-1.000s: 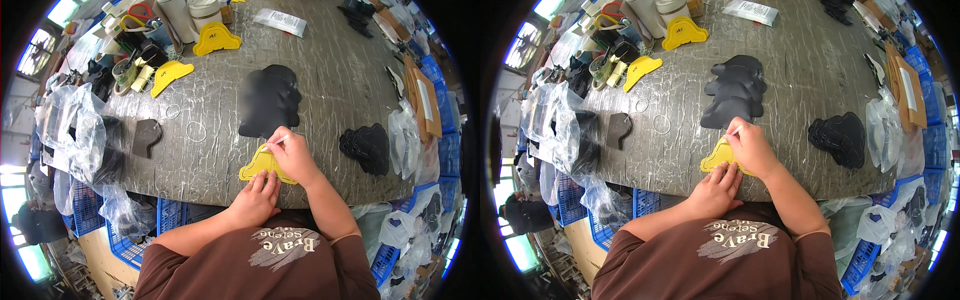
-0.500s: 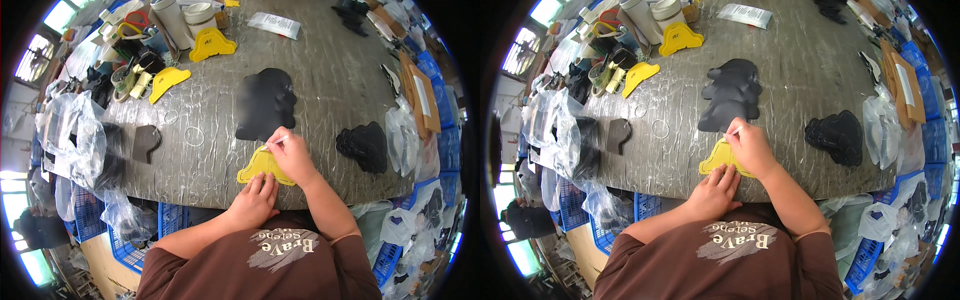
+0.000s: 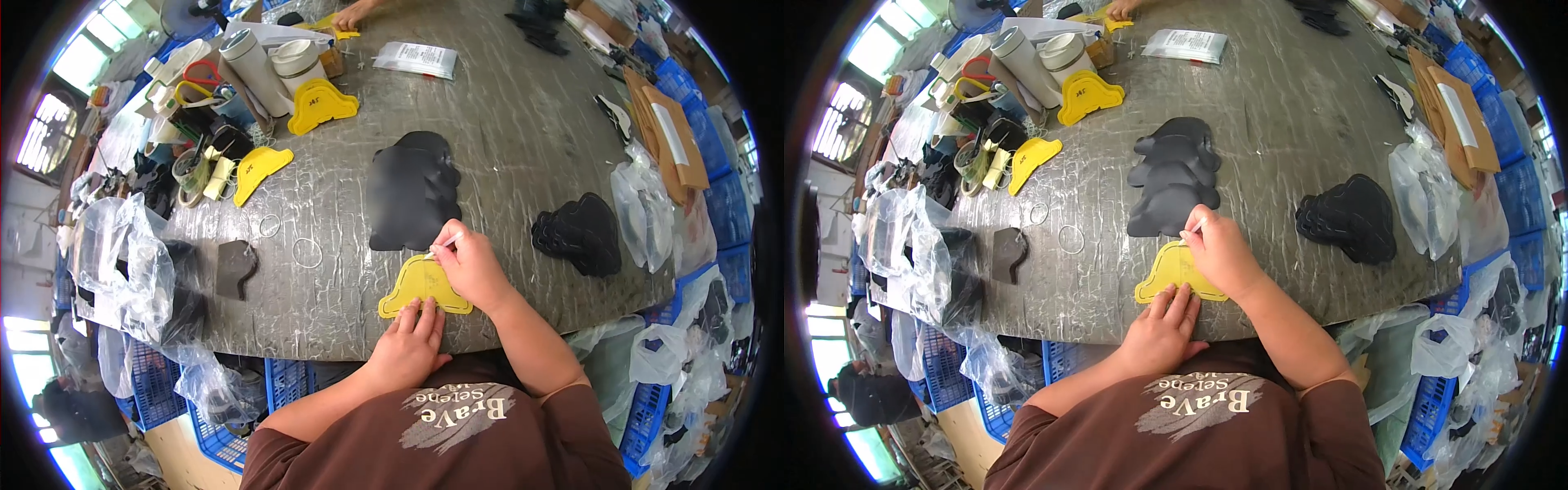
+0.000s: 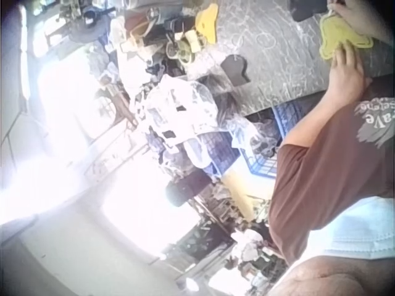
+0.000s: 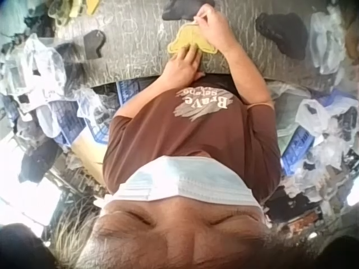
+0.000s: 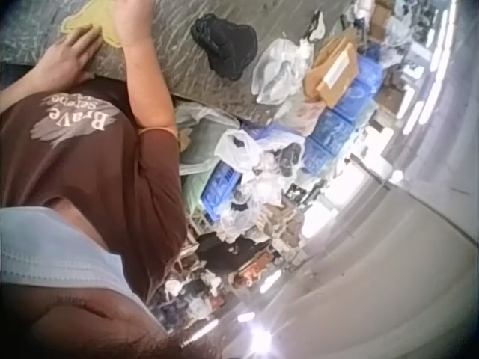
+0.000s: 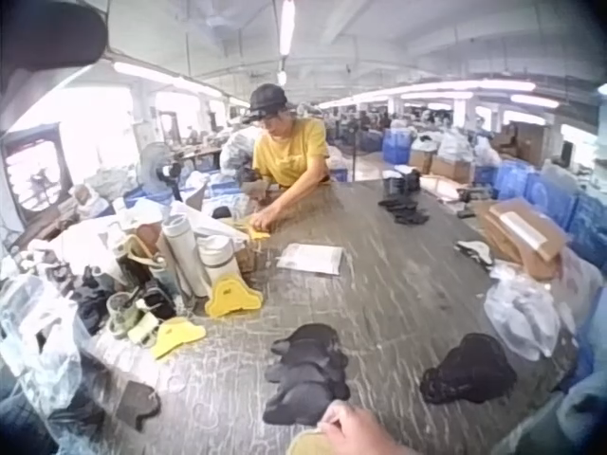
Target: Tracing shoe component patterns onto black material using a yellow template and a marking pen.
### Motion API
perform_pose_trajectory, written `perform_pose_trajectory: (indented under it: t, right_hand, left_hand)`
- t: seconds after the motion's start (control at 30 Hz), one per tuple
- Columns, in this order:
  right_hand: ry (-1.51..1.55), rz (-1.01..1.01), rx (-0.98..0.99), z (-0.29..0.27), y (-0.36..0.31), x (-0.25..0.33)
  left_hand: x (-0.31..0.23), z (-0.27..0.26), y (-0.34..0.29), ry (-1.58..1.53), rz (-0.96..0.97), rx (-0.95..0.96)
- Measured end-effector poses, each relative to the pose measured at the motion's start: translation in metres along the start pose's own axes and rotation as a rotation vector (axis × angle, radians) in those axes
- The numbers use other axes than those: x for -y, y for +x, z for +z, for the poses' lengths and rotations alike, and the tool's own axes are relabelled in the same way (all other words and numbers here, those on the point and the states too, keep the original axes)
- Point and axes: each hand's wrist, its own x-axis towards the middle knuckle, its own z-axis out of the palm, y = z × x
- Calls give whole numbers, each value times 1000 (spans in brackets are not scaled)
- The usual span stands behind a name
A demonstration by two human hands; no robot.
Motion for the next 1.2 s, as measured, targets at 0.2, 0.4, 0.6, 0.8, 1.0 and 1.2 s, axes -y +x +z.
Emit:
perform_pose_trajectory:
  t: [0.2, 0.4, 0.6, 0.8, 1.0, 1.2]
  right_hand:
    - [-23, -59, -39, 1, -2, -5]
    - [-52, -93, -28, 2, -3, -7]
    - [-17, -44, -56, -5, -9, -10]
    - [-21, -32, -70, -9, -19, -16]
    - [36, -29, -71, -13, -35, -21]
    - [38, -35, -100, -14, -47, -19]
  left_hand:
    - [0, -1, 0, 8, 0, 6]
    - [0, 1, -1, 12, 3, 8]
    - [-1, -1, 0, 1, -3, 19]
    - [0, 1, 0, 8, 2, 4]
    - [0, 0, 0, 7, -3, 7]
    - [-1, -2, 0, 8, -12, 19]
